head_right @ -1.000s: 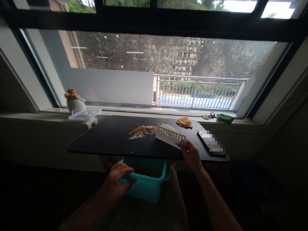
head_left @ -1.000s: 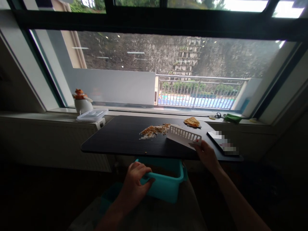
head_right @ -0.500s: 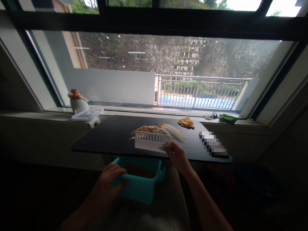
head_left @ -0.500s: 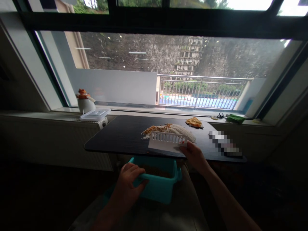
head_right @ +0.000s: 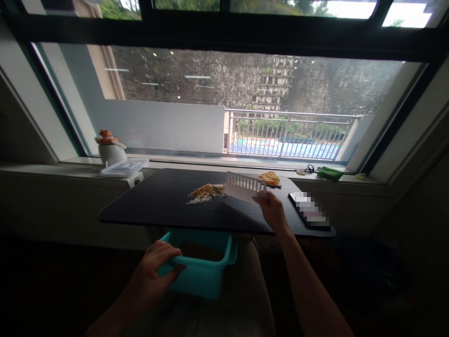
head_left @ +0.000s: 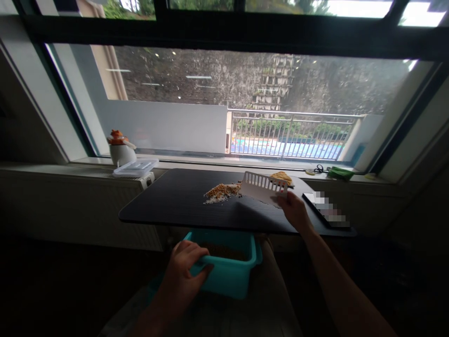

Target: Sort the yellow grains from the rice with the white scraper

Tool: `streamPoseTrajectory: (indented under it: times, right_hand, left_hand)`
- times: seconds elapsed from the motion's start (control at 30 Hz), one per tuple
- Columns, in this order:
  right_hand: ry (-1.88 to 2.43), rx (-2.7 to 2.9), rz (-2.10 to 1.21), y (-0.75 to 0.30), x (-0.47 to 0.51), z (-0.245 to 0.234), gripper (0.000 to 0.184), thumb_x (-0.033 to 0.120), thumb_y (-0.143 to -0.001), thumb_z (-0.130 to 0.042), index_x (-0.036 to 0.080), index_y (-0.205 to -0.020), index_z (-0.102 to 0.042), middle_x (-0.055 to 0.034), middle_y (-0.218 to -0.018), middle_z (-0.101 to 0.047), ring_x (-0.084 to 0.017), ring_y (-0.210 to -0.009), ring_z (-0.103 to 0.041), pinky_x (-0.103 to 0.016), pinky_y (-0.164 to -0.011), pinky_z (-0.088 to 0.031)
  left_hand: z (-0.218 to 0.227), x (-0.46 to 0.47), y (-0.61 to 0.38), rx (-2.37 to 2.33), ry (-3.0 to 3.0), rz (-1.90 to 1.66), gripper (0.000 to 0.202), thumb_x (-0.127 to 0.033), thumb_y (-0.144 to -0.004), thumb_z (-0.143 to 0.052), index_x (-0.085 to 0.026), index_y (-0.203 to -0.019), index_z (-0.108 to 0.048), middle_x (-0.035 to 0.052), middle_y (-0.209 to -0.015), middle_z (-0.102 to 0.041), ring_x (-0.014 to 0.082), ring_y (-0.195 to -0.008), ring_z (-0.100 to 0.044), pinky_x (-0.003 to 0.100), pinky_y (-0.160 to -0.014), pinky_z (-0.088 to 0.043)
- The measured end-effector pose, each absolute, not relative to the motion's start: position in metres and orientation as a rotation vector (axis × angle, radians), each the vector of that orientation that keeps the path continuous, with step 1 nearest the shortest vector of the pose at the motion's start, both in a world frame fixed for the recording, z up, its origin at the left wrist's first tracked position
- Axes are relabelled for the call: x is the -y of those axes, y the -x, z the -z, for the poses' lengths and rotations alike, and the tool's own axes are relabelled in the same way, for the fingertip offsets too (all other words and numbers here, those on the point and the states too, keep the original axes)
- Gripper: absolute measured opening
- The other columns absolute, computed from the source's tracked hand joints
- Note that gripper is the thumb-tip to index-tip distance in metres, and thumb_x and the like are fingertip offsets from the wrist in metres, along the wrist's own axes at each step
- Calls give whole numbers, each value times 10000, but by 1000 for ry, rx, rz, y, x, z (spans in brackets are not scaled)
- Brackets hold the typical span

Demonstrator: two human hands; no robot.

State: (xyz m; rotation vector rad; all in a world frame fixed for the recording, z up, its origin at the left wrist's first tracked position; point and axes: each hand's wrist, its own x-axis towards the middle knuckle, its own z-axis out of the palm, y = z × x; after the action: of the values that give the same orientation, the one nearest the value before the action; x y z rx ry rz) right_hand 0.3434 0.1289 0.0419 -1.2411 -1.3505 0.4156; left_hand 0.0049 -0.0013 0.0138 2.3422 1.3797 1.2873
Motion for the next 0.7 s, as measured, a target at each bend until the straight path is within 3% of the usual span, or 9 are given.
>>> streamPoseTrajectory:
  times: [0.7]
  right_hand:
    - [1272, 1374, -414, -354, -128, -28, 367, 523, -718, -668, 186, -864, -658, -48, -773, -706, -215, -724, -636, -365, -687, -517]
  left_hand:
    - [-11, 0, -7, -1323, -2313, -1255, 98, -149, -771, -678, -216, -837, -648, 8, -781, -644, 236, -816, -572, 436, -802, -481]
